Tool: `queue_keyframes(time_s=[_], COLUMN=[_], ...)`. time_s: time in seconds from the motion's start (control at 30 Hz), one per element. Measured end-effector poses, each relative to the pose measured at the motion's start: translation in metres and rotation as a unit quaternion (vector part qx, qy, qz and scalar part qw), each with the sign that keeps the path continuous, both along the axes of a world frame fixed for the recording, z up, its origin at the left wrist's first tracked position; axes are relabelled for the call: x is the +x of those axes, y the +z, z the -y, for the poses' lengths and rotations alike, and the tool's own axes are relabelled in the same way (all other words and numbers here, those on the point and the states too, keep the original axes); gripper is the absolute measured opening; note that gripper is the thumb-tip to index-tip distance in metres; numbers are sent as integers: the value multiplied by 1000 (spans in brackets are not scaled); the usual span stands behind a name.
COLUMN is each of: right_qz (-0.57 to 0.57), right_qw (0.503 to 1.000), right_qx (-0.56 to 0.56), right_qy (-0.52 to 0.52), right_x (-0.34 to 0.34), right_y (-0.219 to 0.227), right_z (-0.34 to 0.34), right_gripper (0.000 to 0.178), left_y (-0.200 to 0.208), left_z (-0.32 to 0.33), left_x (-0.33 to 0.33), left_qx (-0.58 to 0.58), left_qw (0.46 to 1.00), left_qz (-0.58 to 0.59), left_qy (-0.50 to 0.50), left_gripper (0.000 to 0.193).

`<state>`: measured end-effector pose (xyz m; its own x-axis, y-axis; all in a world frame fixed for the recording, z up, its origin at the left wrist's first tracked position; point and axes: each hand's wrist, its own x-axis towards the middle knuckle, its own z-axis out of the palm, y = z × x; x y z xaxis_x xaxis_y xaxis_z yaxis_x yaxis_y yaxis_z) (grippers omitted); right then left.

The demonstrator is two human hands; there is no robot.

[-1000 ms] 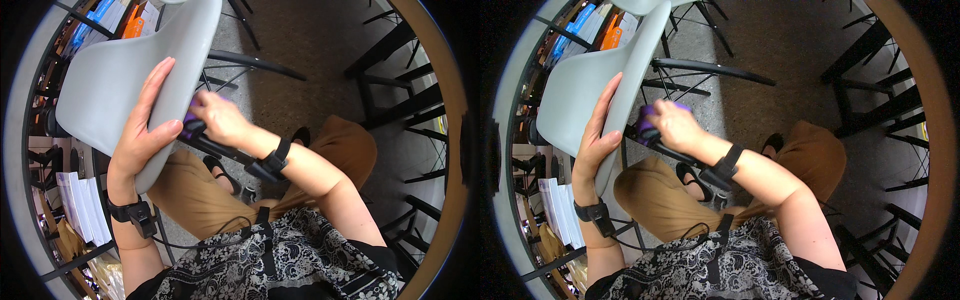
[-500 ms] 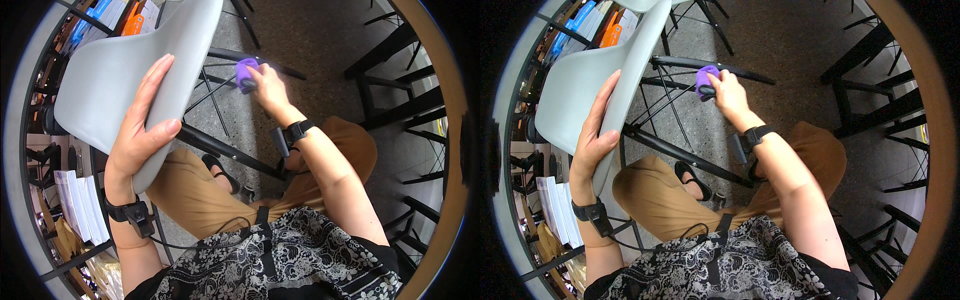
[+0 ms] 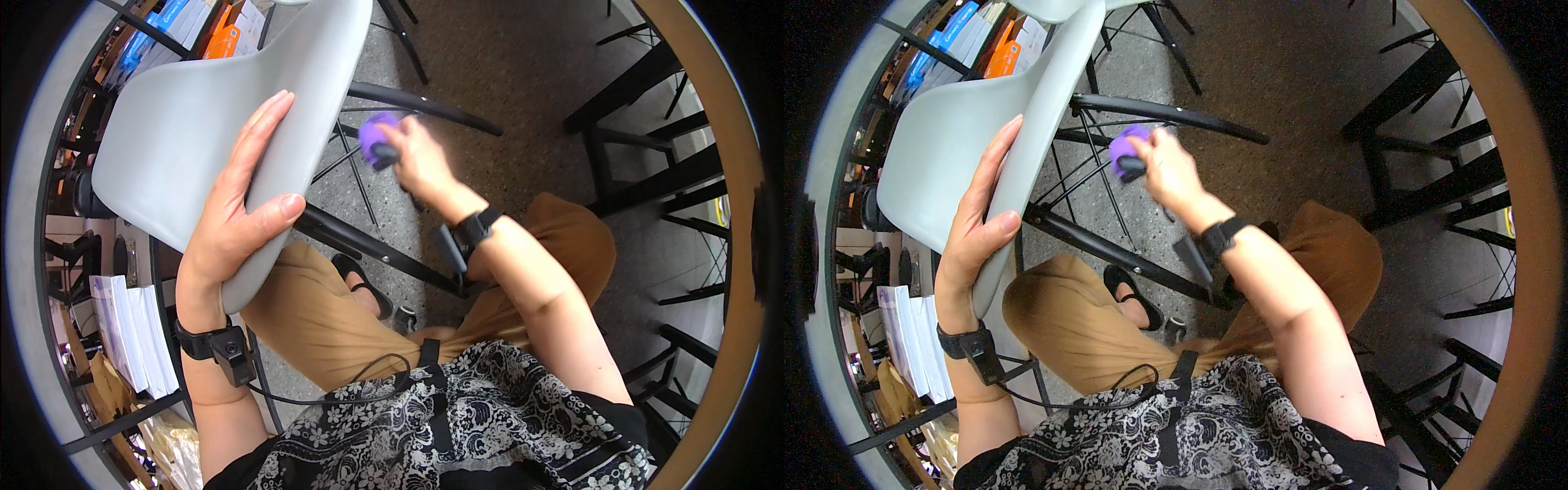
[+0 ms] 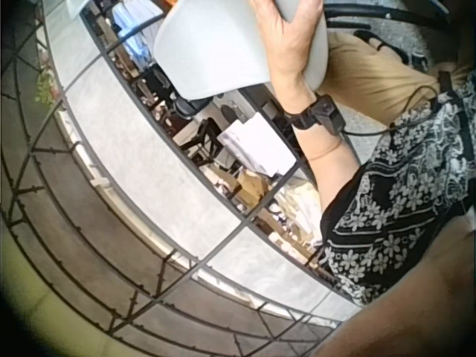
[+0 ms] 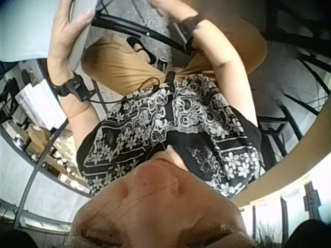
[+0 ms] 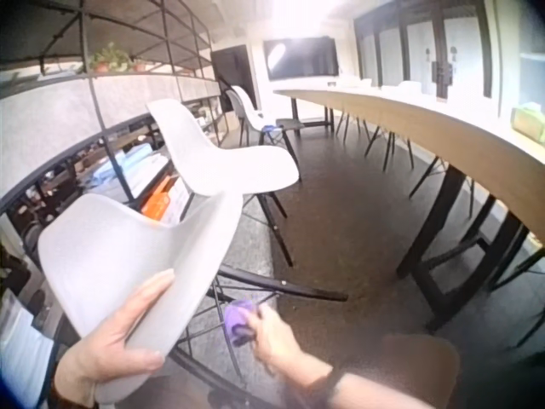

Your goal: The person cleans a white plastic chair with a purple cloth. They wipe the seat, backrest, and metal legs of the chair while kneeling on the floor. The person also wipes the underside of the chair and the table edge.

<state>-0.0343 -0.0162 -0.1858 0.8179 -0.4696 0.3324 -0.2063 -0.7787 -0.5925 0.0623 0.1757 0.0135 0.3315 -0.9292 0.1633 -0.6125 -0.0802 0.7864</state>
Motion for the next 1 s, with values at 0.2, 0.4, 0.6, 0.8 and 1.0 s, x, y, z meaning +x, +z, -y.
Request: queue_keyframes(time_s=[0.2,0.4,0.6,0.8,1.0], right_qz=[-12,-38,22,-30,59], right_qw=[999,994,981,948,969], right_qx=[-12,101,16,149,155], right_qy=[-39,16,192,279,183], right_x=[-4,-9,-31,-68,-44], right_y=[-15,-3,1,-13,52], right_z=[27,34,-28,-42,-75], right_gripper=[56,61,68,53,56], left_y=[3,2,-3,2,-8], left_z=[4,-1,-1,-5,-1], left_x=[-2,1,4,5,-3], left_qx=[8,2,-7,-1,-15], left_qw=[1000,1000,1000,1000,999], left_qz=[-9,-4,-4,16,44], left_qy=[-2,0,-13,-16,-20], left_gripper=[82,81,77,75,71])
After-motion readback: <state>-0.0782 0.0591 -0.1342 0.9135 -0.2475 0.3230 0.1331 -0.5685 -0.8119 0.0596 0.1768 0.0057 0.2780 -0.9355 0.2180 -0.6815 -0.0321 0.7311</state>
